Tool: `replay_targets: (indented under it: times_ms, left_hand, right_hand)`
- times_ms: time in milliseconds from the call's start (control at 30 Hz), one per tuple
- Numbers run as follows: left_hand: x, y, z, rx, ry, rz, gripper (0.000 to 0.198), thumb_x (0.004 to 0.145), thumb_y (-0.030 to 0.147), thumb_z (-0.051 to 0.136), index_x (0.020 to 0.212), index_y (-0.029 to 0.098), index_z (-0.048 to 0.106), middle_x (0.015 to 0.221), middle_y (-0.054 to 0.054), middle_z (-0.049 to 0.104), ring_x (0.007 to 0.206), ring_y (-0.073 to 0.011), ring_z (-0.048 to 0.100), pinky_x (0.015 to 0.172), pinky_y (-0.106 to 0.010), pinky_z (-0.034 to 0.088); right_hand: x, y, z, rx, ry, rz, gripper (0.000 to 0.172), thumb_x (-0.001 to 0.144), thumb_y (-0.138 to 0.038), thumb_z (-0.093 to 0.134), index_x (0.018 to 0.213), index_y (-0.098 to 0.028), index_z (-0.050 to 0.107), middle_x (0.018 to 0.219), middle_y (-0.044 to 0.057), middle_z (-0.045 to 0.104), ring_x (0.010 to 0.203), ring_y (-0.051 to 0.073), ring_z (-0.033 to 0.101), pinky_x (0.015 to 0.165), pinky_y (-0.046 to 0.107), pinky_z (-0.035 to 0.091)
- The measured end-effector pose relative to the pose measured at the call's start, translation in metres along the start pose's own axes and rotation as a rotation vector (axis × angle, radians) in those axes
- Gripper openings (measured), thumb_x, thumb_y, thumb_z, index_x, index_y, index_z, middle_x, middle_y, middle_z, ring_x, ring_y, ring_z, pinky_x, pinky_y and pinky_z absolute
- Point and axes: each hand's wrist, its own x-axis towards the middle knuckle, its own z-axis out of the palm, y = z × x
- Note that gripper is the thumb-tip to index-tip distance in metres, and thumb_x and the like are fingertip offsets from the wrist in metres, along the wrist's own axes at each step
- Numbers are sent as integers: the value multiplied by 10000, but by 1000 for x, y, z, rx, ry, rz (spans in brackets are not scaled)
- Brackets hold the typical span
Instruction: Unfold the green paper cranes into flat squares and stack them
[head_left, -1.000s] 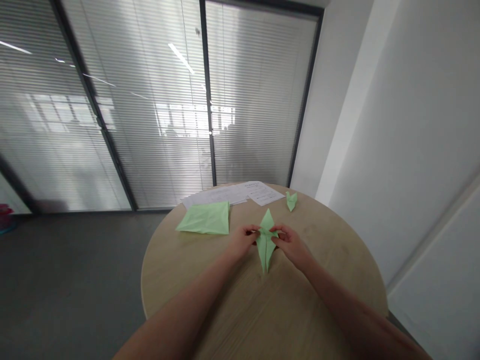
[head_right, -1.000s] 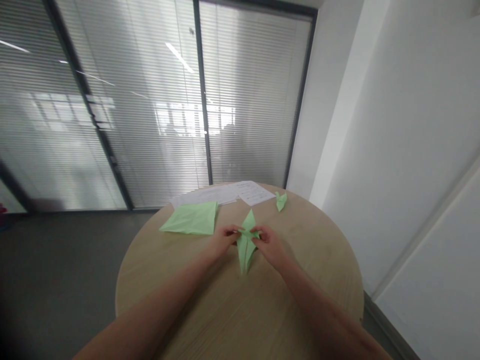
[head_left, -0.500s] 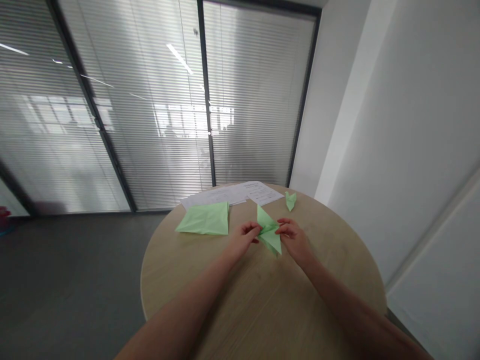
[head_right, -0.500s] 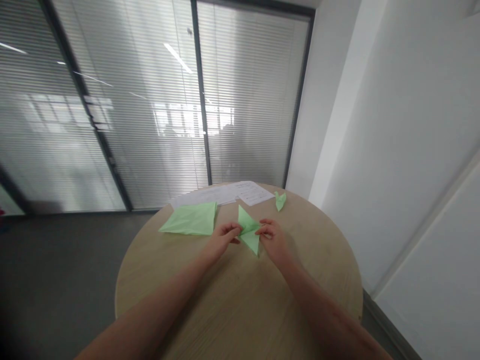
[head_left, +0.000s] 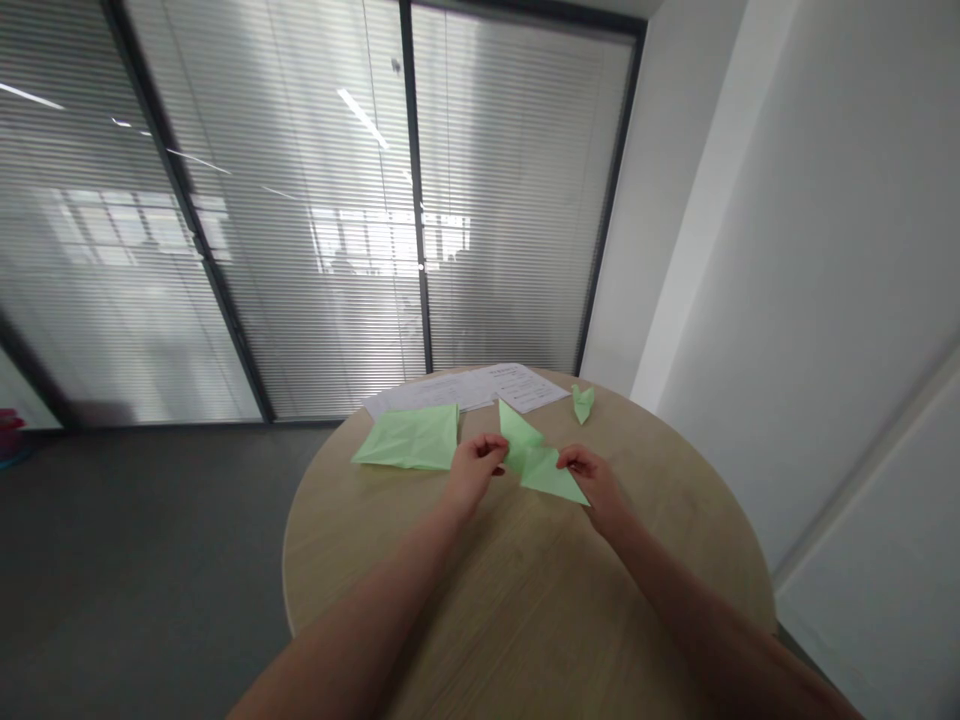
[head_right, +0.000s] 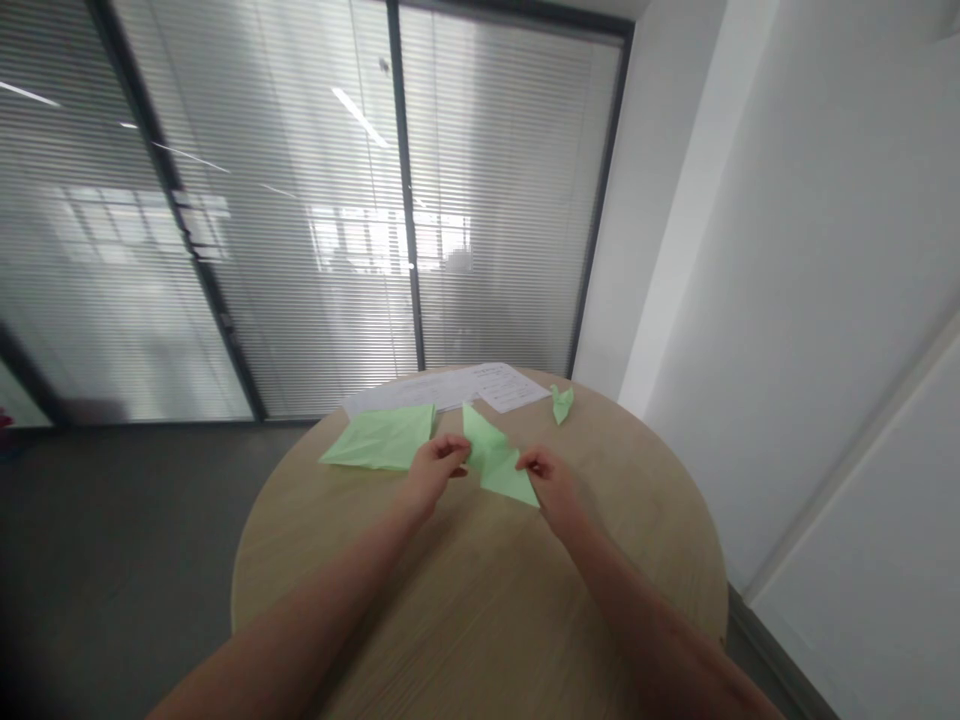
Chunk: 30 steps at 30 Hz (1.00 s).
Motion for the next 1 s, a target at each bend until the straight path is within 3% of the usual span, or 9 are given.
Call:
replay_targets:
  times_ms: [167, 600, 833, 900, 1000]
  left_hand:
    - [3, 2, -5, -33, 86, 14, 278, 610, 373, 801, 765, 177, 680, 786, -18, 659, 704, -141, 584, 616, -251, 492]
    - [9, 10, -14, -109, 149, 42, 211, 570, 314, 749, 712, 175, 679, 747, -8, 639, 716, -141, 559, 710, -270, 448]
    - [6, 17, -13, -228, 131, -74, 231, 526, 268, 752, 722, 175, 672, 752, 2, 630, 704, -126, 572, 678, -249, 455]
    - [4, 20, -11, -271, 105, -101, 266, 512, 271, 773, 735, 180, 660, 765, 6, 626, 707, -125, 578, 666, -247, 461]
    - [2, 23, -9, -293, 76, -100, 301, 520, 283, 796, 762, 187, 645, 764, 16, 615, 700, -121, 575, 648, -240, 456]
  right_hand:
    - [-2, -4, 2, 160, -18, 64, 332, 658, -459, 835, 741, -228, 612, 821, 22, 647, 656, 161, 548, 563, 242, 408]
    - [3, -7, -4, -122, 1, -202, 115, 748, -320, 723, 679, -234, 693, 981, 60, 619, 912, 202, 606, 800, 310, 503]
    - [3, -7, -5, -45, -8, -117, 147, 751, -338, 766, 681, -232, 692, 1102, 66, 645, 1010, 232, 633, 843, 343, 529]
    - [2, -3, -1, 27, 17, -39, 146, 744, -368, 781, 793, -246, 716, 1168, 66, 660, 1027, 242, 648, 849, 357, 544]
    - [1, 2, 7, 174, 56, 133, 431, 754, -379, 773, 1169, -303, 683, 1238, 67, 675, 994, 239, 690, 803, 359, 570]
